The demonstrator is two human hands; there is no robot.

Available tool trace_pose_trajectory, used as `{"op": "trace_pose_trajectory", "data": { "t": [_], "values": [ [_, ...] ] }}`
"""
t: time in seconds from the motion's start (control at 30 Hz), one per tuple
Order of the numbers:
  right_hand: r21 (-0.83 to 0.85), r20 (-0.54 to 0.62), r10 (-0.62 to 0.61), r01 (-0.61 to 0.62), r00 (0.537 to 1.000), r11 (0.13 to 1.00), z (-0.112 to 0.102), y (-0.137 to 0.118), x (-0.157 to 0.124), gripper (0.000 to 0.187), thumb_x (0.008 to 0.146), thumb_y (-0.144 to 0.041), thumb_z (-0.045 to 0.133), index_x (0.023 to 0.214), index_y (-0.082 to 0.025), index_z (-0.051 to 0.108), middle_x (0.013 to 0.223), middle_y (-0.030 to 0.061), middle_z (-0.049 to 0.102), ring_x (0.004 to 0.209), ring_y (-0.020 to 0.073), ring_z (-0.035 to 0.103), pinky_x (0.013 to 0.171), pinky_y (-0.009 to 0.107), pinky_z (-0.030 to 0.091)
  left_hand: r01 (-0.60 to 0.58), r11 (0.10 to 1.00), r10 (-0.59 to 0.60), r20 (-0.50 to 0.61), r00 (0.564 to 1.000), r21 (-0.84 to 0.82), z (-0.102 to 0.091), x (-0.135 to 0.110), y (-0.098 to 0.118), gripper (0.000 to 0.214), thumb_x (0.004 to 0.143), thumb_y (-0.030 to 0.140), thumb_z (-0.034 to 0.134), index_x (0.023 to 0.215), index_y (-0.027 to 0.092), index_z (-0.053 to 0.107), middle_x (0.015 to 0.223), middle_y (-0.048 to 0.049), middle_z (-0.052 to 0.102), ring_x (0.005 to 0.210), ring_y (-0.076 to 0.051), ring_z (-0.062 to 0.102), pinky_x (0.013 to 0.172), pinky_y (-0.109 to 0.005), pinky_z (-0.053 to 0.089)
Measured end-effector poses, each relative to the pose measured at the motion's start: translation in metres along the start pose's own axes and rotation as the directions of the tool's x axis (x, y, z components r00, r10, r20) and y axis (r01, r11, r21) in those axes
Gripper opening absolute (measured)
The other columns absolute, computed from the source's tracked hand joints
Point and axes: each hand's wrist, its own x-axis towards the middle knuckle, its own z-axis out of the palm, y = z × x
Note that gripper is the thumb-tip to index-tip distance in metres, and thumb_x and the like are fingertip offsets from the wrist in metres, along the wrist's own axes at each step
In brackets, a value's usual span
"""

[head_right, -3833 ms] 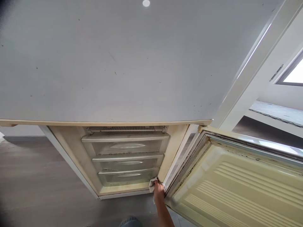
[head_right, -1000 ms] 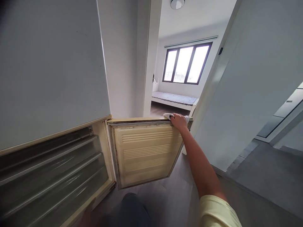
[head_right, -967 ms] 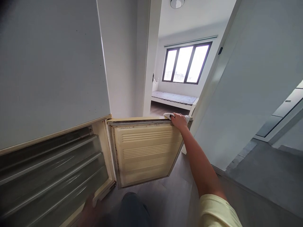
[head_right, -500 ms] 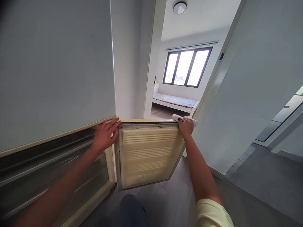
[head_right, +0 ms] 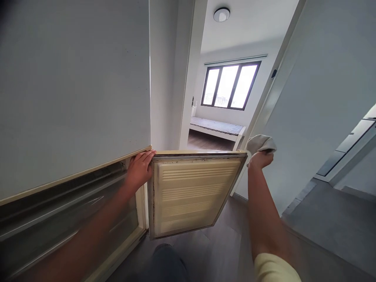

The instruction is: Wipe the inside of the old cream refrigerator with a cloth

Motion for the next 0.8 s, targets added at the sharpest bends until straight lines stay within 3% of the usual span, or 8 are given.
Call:
{"op": "trace_pose_trajectory", "data": {
  "t": [0.07, 0.13, 0.23, 0.33, 0.5, 0.6, 0.7, 0.8],
  "values": [
    [-0.017, -0.083, 0.029, -0.030, 0.996, 0.999, -0.008, -0.003, -0.024, 0.045, 0.078, -0.014, 0.028, 0.115, -0.011, 0.054, 0.110, 0.0205, 0.061, 0.102, 0.0266, 0.057, 0.086, 0.039, 0.044, -0.003, 1.000, 0.003, -0.018, 1.000, -0.007, 0.002, 0.000, -0.001, 0.053, 0.083, 0.011, 0.034, 0.134, 0.022, 0.045, 0.138, 0.0009, 0.056, 0.126, -0.022, 0.047, 0.103, -0.046, 0.040],
    [-0.037, -0.083, -0.014, 0.011, 0.996, 0.999, -0.011, -0.005, -0.061, 0.045, 0.078, -0.017, 0.033, 0.119, -0.012, 0.052, 0.111, 0.0169, 0.063, 0.108, 0.0265, 0.058, 0.090, 0.039, 0.045, -0.005, 1.000, 0.005, -0.029, 1.000, -0.011, 0.004, -0.001, -0.002, 0.053, 0.083, 0.010, 0.033, 0.133, 0.023, 0.046, 0.138, 0.0013, 0.056, 0.125, -0.022, 0.047, 0.103, -0.045, 0.040],
    [-0.021, -0.012, -0.242, 0.241, 0.970, 0.970, -0.005, -0.006, -0.125, 0.051, 0.083, -0.019, 0.027, 0.132, -0.008, 0.041, 0.136, 0.0180, 0.049, 0.134, 0.0220, 0.038, 0.107, 0.041, 0.033, -0.007, 1.000, 0.006, -0.031, 0.999, -0.022, 0.005, -0.001, -0.004, 0.054, 0.083, 0.008, 0.033, 0.133, 0.023, 0.047, 0.137, 0.0011, 0.056, 0.126, -0.023, 0.047, 0.103, -0.044, 0.041],
    [0.073, 0.107, -0.389, 0.383, 0.915, 0.921, 0.010, -0.010, -0.185, 0.047, 0.088, -0.026, 0.031, 0.129, -0.009, 0.043, 0.142, 0.0175, 0.043, 0.139, 0.0199, 0.031, 0.111, 0.043, 0.028, 0.001, 0.999, -0.002, -0.025, 1.000, -0.036, 0.005, 0.000, -0.004, 0.055, 0.082, 0.007, 0.034, 0.132, 0.023, 0.047, 0.137, 0.0007, 0.057, 0.126, -0.022, 0.046, 0.101, -0.043, 0.042],
    [0.317, 0.187, -0.600, 0.531, 0.778, 0.786, 0.035, -0.048, -0.272, 0.026, 0.088, -0.027, 0.042, 0.107, -0.016, 0.057, 0.137, 0.0140, 0.051, 0.139, 0.0197, 0.030, 0.114, 0.045, 0.020, 0.009, 0.999, -0.011, -0.048, 0.999, -0.042, 0.005, 0.000, -0.002, 0.053, 0.082, 0.007, 0.036, 0.131, 0.022, 0.048, 0.136, 0.0001, 0.058, 0.125, -0.021, 0.047, 0.105, -0.040, 0.041],
    [0.404, 0.250, -0.733, 0.619, 0.633, 0.673, 0.040, -0.085, -0.316, 0.023, 0.091, -0.021, 0.039, 0.105, -0.020, 0.058, 0.134, 0.0072, 0.055, 0.137, 0.0144, 0.033, 0.113, 0.040, 0.020, -0.003, 1.000, 0.001, -0.040, 0.999, -0.027, 0.005, 0.000, -0.003, 0.048, 0.083, 0.010, 0.039, 0.129, 0.020, 0.050, 0.134, -0.0027, 0.059, 0.124, -0.022, 0.047, 0.106, -0.039, 0.040],
    [0.466, 0.189, -0.807, 0.672, 0.560, 0.576, 0.039, -0.110, -0.338, 0.026, 0.093, -0.016, 0.036, 0.109, -0.020, 0.056, 0.131, 0.0081, 0.058, 0.133, 0.0142, 0.039, 0.110, 0.038, 0.027, -0.002, 1.000, 0.002, -0.021, 1.000, -0.006, 0.005, 0.000, -0.004, 0.043, 0.085, 0.016, 0.042, 0.127, 0.016, 0.052, 0.132, -0.0081, 0.060, 0.123, -0.026, 0.048, 0.103, -0.042, 0.043],
    [0.504, 0.114, -0.850, 0.708, 0.513, 0.495, 0.034, -0.116, -0.334, 0.027, 0.092, -0.013, 0.036, 0.110, -0.019, 0.056, 0.126, 0.0095, 0.061, 0.128, 0.0155, 0.046, 0.106, 0.038, 0.033, 0.008, 1.000, -0.008, -0.020, 1.000, -0.005, 0.004, 0.000, -0.003, 0.043, 0.085, 0.018, 0.043, 0.127, 0.016, 0.051, 0.132, -0.0087, 0.059, 0.122, -0.027, 0.049, 0.100, -0.044, 0.044]
  ]
}}
